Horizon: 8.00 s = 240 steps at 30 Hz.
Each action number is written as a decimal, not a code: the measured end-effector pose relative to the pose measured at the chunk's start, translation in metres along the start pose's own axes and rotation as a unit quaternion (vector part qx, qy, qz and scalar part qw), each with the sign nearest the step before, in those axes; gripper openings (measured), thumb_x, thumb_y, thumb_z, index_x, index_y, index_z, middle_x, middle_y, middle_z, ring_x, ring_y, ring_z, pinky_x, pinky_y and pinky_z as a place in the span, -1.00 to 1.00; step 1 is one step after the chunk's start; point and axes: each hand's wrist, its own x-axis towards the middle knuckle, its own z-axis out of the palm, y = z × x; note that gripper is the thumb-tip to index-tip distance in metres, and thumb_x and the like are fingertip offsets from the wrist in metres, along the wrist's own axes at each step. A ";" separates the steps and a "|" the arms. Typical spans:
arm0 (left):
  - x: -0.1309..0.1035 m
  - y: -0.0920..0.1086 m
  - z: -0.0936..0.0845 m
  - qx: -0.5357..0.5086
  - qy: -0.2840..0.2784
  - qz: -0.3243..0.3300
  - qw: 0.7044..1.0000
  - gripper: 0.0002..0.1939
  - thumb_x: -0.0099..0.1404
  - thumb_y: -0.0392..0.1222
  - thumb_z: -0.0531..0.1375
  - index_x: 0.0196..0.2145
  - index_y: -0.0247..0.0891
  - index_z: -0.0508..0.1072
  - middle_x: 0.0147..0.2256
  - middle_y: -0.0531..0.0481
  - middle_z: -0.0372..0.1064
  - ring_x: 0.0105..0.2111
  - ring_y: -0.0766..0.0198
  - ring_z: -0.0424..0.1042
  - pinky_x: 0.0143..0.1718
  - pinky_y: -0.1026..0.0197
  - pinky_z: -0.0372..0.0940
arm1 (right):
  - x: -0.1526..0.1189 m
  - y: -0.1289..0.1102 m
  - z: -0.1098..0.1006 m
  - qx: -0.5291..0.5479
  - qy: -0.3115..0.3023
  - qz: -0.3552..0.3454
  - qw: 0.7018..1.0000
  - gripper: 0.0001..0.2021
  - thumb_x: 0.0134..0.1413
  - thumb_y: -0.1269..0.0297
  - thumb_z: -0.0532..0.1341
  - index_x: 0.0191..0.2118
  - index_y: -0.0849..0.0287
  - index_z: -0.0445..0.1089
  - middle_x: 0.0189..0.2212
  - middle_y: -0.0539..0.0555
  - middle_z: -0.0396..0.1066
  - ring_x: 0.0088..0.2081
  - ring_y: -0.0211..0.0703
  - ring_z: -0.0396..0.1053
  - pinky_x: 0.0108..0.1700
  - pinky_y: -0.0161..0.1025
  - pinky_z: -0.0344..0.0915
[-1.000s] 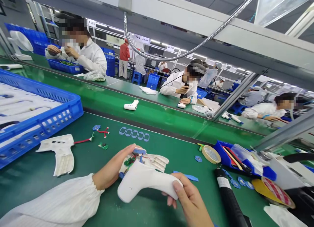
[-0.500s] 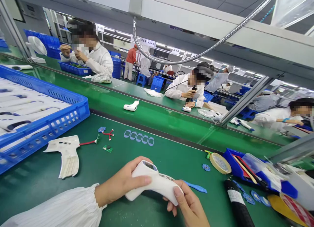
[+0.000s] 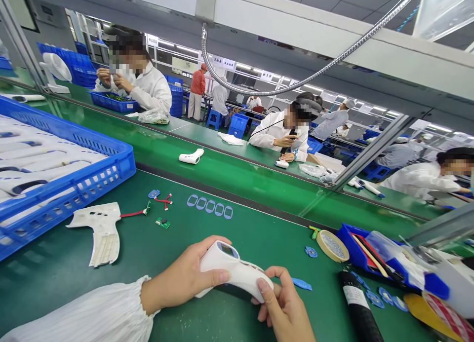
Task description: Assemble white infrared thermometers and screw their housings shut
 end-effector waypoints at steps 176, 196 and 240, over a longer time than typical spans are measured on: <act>0.031 0.008 0.053 -0.303 0.121 0.029 0.945 -0.34 0.13 0.24 0.08 -0.90 -0.22 0.09 -0.87 0.07 0.03 -0.84 0.34 0.14 -0.76 0.25 0.06 | -0.035 -0.049 0.099 -0.105 -0.024 -0.493 0.863 -0.63 0.22 0.29 -0.06 -0.61 0.05 0.20 -0.78 -0.05 0.08 -0.72 -0.23 0.05 -0.68 -0.28 -0.06; 0.057 0.007 -0.033 0.130 0.086 -0.065 0.986 -0.47 0.04 0.24 0.15 -0.75 -0.29 0.37 -0.81 0.06 0.21 -0.80 0.38 0.10 -0.72 0.33 -0.04 | 0.021 -0.024 0.014 0.168 -0.111 0.017 0.979 -0.56 0.06 -0.13 0.08 -0.12 0.14 0.19 -0.25 0.15 0.38 -0.22 0.01 0.36 -0.26 -0.11 0.32; 0.049 -0.011 -0.011 0.046 0.141 -0.048 0.988 -0.49 0.22 0.23 -0.10 -0.55 -0.27 0.27 -0.69 0.09 0.18 -0.69 0.33 0.22 -0.71 0.33 0.13 | 0.017 -0.039 0.029 0.320 -0.310 0.091 0.891 -0.48 -0.10 0.13 0.22 -0.02 0.26 0.15 -0.40 0.07 0.38 -0.58 -0.32 0.27 -0.52 -0.36 0.19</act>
